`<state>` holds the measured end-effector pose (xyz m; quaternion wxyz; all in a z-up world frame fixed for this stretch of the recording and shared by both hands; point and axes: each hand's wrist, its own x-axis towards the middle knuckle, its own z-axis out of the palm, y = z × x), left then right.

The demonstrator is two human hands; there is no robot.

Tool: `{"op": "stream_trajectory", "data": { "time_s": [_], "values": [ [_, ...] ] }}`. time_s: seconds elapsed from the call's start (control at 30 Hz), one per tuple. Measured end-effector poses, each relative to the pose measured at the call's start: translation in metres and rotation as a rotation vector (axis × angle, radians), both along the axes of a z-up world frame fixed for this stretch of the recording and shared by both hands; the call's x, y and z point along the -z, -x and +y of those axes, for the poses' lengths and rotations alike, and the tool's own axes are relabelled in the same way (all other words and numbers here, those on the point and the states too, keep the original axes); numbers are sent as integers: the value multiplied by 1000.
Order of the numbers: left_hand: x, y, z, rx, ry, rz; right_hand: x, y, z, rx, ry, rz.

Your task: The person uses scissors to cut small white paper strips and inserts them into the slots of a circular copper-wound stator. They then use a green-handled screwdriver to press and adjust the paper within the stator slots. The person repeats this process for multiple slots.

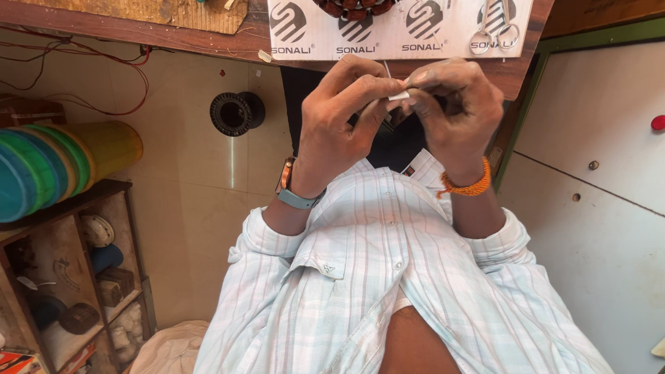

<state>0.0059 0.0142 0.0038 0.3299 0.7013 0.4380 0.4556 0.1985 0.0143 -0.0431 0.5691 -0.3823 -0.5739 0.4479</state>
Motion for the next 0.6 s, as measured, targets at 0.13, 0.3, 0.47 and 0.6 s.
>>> {"op": "stream_trajectory", "data": {
  "time_s": [0.13,0.3,0.47,0.6],
  "values": [
    [6,1,5,10,240,-319,-2,-40,27,347,-144,-651],
    [22,-1,15,41,408,-584,17,-65,48,519,-255,-1076],
    [31,-4,12,86,390,-516,17,-72,29,409,-116,-1026],
    [32,-7,19,-4,228,-392,8,-81,15,389,82,-953]
  ]
}}
